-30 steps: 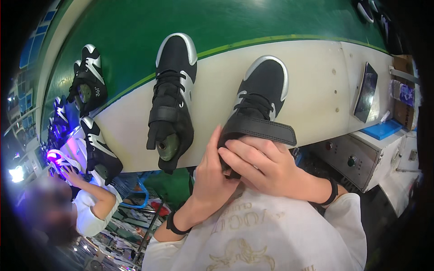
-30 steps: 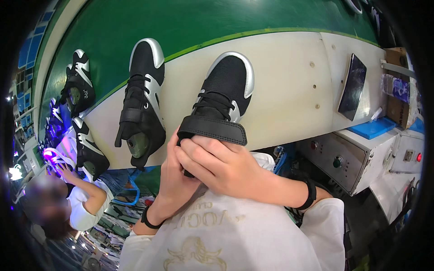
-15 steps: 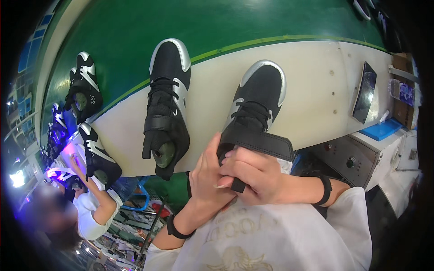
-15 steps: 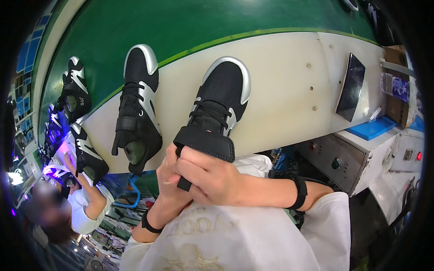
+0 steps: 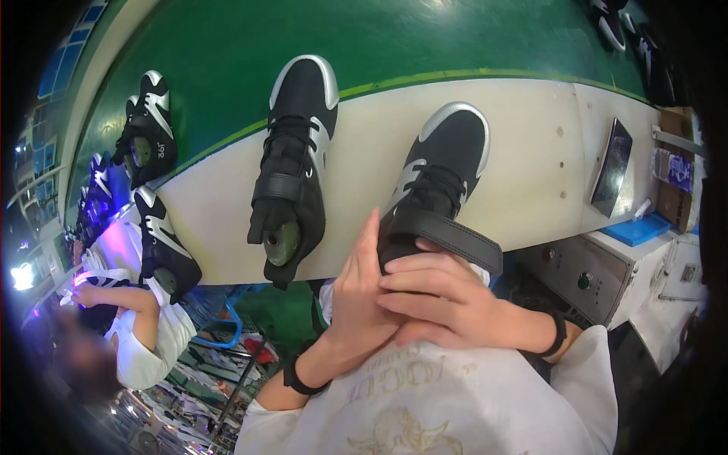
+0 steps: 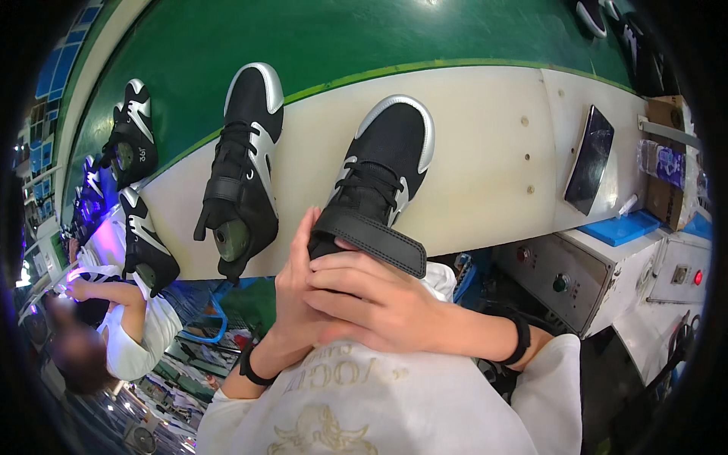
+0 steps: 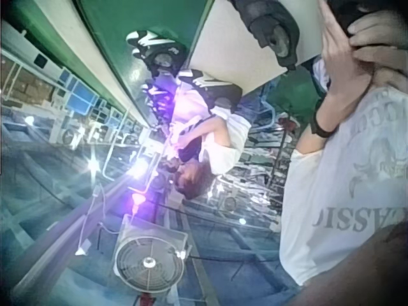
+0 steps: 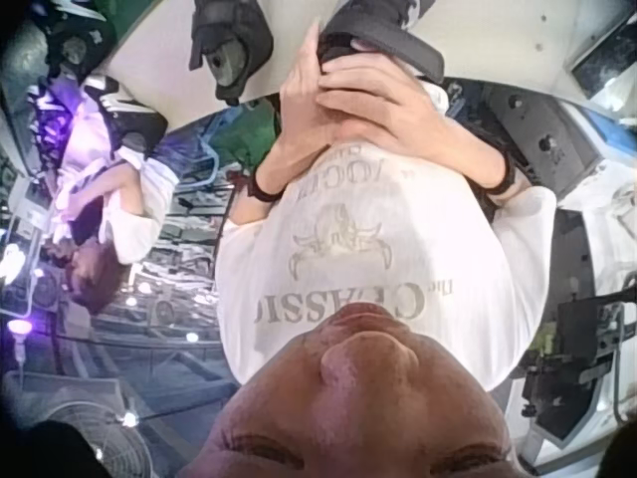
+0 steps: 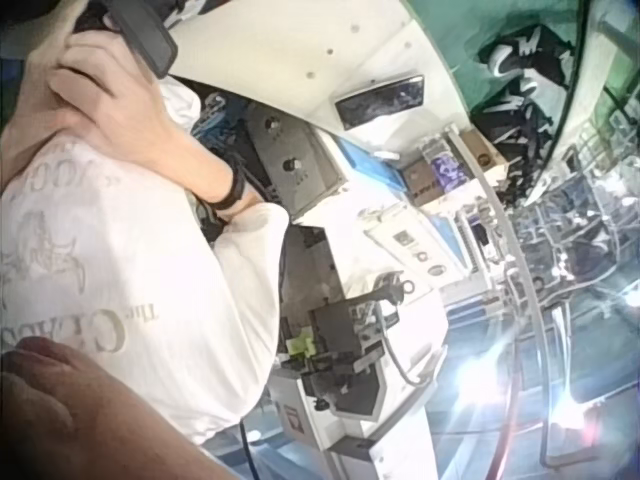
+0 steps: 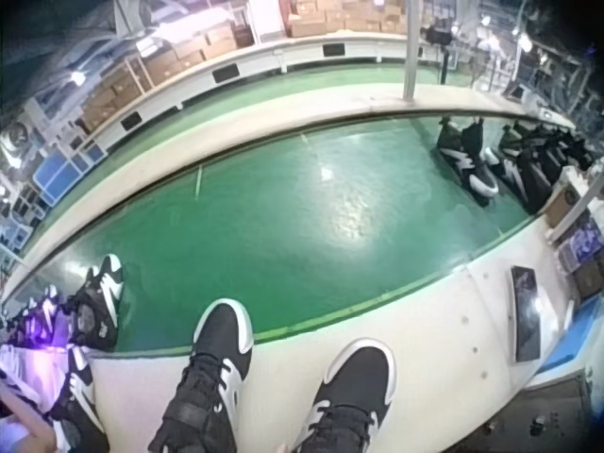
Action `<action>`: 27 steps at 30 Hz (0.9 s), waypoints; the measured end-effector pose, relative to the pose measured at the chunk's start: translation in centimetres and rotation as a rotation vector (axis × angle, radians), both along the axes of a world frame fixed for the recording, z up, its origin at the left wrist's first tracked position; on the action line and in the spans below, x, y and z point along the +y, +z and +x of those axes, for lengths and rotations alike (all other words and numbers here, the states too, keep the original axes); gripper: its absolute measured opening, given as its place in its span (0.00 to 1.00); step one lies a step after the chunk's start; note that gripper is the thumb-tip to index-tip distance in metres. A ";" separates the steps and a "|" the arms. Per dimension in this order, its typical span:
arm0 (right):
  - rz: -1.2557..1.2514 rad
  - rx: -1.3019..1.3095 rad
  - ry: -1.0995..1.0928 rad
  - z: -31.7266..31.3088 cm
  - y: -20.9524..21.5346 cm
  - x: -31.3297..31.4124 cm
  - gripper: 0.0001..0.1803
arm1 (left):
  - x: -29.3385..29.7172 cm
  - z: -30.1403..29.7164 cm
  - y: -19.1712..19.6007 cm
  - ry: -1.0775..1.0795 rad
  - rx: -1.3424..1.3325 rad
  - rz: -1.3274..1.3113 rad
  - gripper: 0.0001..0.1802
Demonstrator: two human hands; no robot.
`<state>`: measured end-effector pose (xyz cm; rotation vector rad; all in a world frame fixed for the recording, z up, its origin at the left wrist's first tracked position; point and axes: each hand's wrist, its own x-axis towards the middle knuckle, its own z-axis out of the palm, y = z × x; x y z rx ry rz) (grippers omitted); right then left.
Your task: Inspecting and assembling black sneakers on a factory production line.
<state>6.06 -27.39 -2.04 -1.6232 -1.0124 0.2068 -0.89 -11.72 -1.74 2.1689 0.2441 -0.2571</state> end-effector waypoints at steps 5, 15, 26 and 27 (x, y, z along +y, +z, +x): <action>0.004 0.636 -0.218 1.0 1.7 -6.4 0.29 | 0.7 -0.9 0.2 -0.024 -0.428 0.107 0.40; -0.184 1.439 -0.165 3.8 3.5 -3.7 0.17 | -1.6 -0.4 -0.2 -0.094 -0.544 0.276 0.31; -0.265 1.572 -0.058 2.1 1.5 -5.1 0.26 | -1.0 0.4 -1.1 -0.013 -0.513 0.319 0.29; -0.255 1.572 -0.050 1.9 1.3 -5.0 0.26 | -1.0 0.4 -1.1 -0.007 -0.513 0.319 0.30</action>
